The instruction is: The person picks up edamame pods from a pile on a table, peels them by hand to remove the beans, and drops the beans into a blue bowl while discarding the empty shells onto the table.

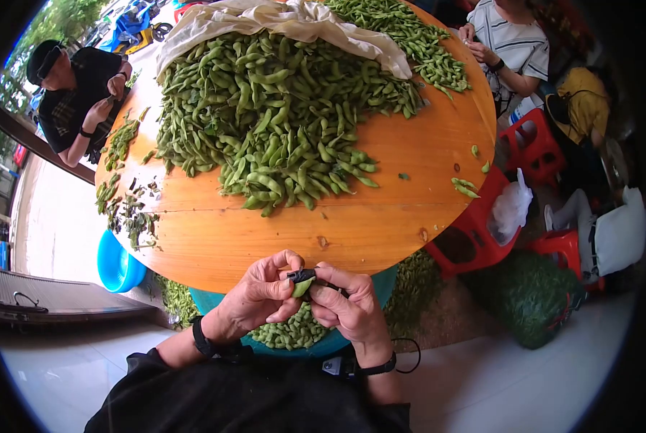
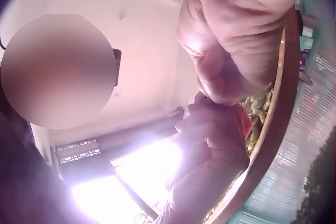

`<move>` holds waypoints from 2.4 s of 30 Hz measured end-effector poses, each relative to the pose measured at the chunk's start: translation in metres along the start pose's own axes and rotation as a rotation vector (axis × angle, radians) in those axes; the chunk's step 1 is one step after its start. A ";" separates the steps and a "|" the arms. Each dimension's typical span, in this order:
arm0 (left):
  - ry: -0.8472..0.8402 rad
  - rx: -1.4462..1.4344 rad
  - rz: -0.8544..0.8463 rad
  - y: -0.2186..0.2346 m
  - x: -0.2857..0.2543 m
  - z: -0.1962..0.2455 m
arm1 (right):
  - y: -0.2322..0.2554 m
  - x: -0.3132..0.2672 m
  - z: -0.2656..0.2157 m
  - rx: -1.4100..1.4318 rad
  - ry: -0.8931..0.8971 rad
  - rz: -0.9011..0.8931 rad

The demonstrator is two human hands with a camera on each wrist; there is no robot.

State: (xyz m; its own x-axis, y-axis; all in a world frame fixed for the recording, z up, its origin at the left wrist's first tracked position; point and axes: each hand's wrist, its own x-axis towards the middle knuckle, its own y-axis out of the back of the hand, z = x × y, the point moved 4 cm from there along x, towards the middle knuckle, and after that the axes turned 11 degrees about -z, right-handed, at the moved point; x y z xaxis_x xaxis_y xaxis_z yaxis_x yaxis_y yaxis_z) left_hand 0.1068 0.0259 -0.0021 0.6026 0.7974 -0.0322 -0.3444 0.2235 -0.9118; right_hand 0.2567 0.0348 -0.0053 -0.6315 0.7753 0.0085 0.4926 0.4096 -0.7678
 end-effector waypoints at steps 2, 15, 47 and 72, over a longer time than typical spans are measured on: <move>-0.001 -0.007 0.003 -0.001 -0.001 -0.001 | -0.007 0.000 -0.005 -0.115 -0.031 0.051; -0.147 1.551 0.111 -0.017 -0.008 0.022 | -0.034 0.002 -0.009 -1.331 0.203 0.268; -0.174 0.879 0.316 -0.007 -0.011 0.010 | -0.055 0.013 0.018 -1.693 0.476 0.364; -0.200 2.450 0.287 -0.007 0.037 0.128 | 0.025 -0.067 -0.089 -1.651 0.065 0.483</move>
State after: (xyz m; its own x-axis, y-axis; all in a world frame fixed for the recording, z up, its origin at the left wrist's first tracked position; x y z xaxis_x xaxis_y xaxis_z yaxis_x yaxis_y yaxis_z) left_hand 0.0393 0.1257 0.0552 0.4223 0.8959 0.1378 -0.2914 -0.0098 0.9566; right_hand 0.3648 0.0356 0.0314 -0.2492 0.9672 0.0486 0.6887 0.1417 0.7111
